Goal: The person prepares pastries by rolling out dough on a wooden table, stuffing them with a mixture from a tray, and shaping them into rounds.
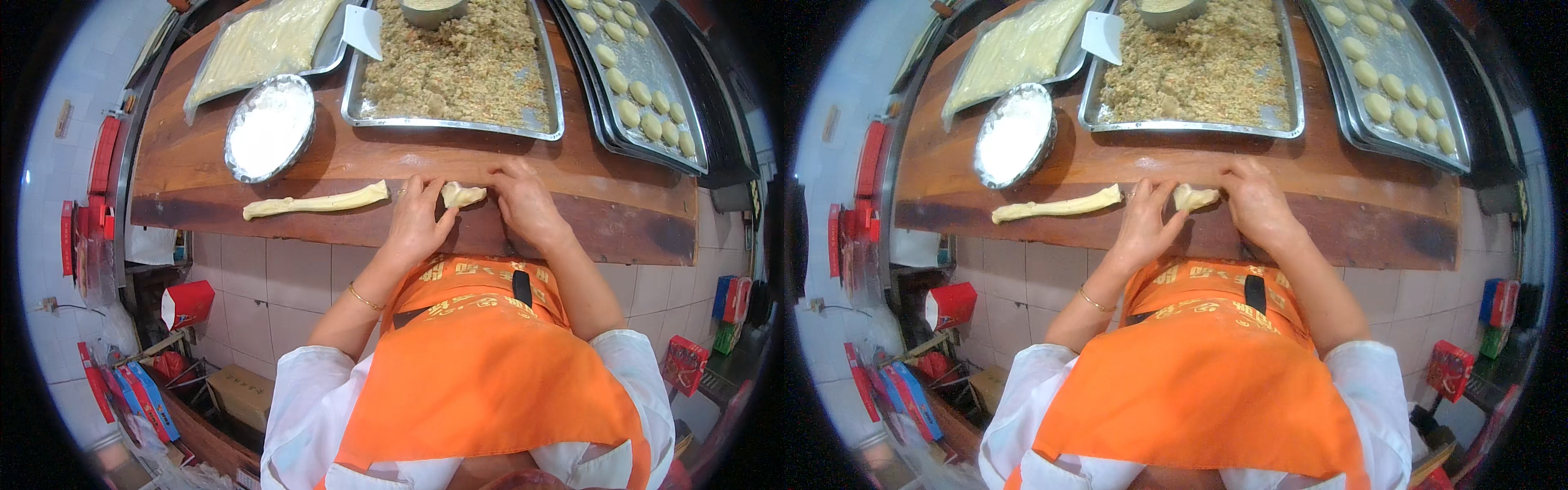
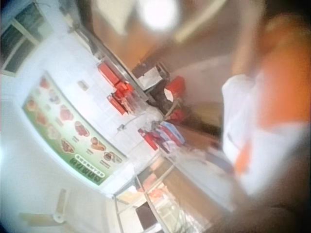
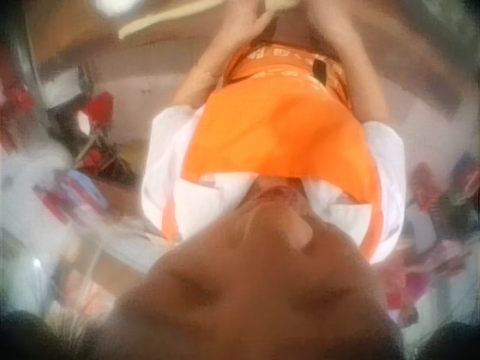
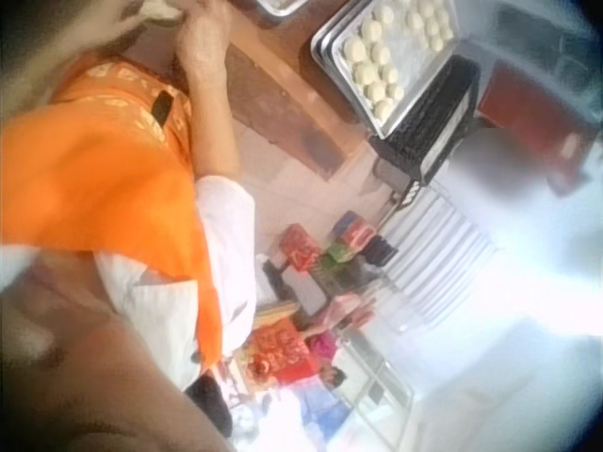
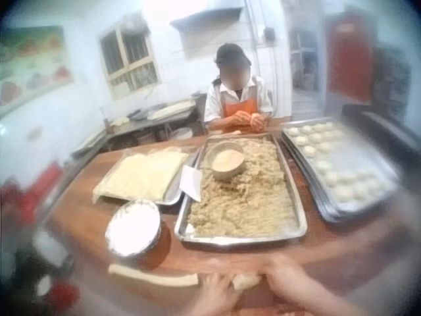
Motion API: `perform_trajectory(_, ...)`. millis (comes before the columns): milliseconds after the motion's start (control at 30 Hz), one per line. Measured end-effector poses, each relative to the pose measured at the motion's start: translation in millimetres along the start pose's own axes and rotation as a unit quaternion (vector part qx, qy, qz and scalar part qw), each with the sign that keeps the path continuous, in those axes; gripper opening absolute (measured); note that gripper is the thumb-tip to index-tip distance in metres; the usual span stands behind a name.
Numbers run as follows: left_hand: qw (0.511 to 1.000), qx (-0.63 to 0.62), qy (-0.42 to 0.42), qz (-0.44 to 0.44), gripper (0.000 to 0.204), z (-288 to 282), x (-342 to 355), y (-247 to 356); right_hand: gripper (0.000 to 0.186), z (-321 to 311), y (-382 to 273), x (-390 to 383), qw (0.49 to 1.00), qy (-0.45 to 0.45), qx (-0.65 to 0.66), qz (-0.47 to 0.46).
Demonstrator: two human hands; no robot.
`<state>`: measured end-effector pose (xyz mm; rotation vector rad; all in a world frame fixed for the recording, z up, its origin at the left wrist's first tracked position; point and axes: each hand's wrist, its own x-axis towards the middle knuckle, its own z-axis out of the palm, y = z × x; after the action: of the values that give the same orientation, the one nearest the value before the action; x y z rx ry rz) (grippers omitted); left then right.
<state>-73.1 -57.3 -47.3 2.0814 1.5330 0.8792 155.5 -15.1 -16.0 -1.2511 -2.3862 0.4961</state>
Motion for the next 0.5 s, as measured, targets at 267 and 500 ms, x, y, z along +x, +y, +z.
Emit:
perform_trajectory(267, 0.998, -0.017, -0.027, -0.051, 0.028, 14, 6, 8, 0.024, -8, 12, -35, 0.997, 0.065, -0.024, 0.04)
perform_trajectory(500, 0.952, -0.252, -0.085, -0.15, 0.017, 12, 12, 7, 0.014, 0, 25, -46, 0.992, 0.077, 0.041, 0.094)
